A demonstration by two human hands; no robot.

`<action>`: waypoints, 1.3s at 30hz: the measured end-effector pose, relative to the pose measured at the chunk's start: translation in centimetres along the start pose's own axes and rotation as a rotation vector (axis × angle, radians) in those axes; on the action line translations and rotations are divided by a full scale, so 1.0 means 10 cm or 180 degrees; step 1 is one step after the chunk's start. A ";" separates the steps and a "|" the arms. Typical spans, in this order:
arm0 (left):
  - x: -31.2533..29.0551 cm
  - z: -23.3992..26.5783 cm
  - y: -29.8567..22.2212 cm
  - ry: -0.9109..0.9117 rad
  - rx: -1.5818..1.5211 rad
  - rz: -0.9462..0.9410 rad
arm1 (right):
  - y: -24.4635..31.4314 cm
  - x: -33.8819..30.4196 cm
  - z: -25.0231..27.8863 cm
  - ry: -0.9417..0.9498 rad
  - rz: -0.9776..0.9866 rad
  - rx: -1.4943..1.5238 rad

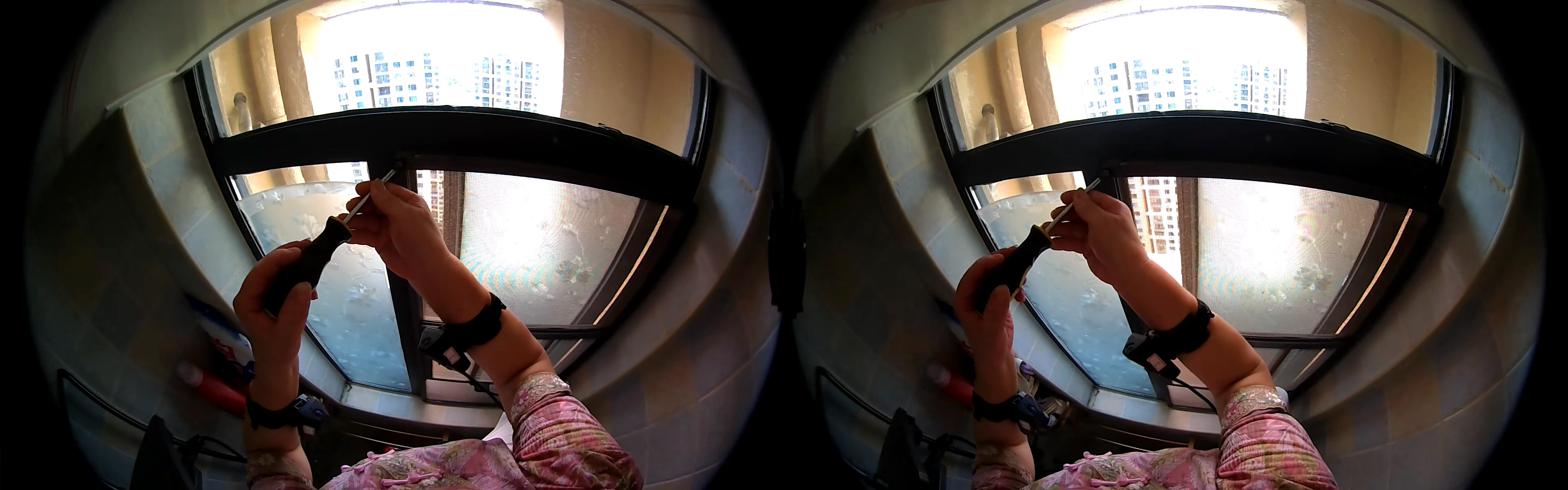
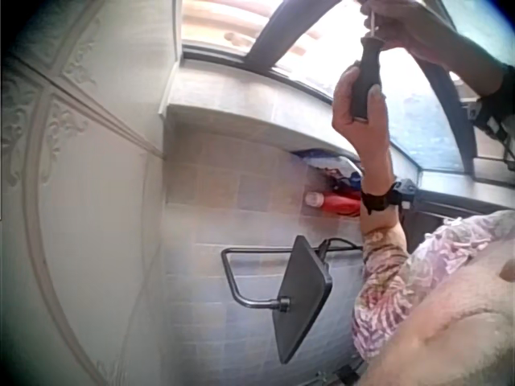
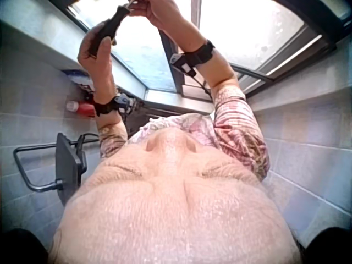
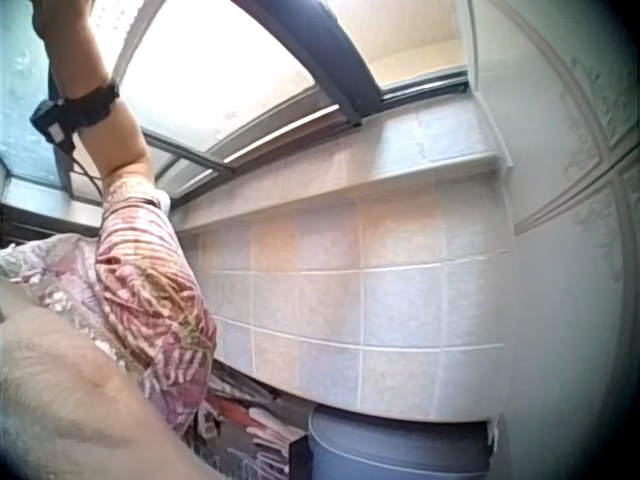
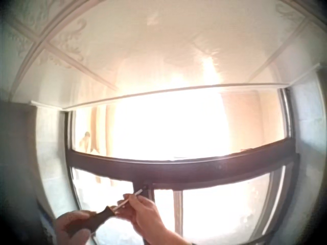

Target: The person unscrews a window frame with a screwdriver, wipes the window ledge and frame with a cloth, removes the window screen, and then rinses the window and the ledge with a showerhead.

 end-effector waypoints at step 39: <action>-0.14 -0.23 -0.48 -0.0054 0.1796 -0.1558 | -0.02 -0.01 -0.06 0.0294 0.0070 0.1079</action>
Point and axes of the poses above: each hand's wrist, its own x-axis towards the middle knuckle, its own z-axis out of the back of the hand, y = z × x, the point moved 8 cm from there along x, towards the middle knuckle, and after that the axes turned 15 degrees about z, right-handed, at the moved point
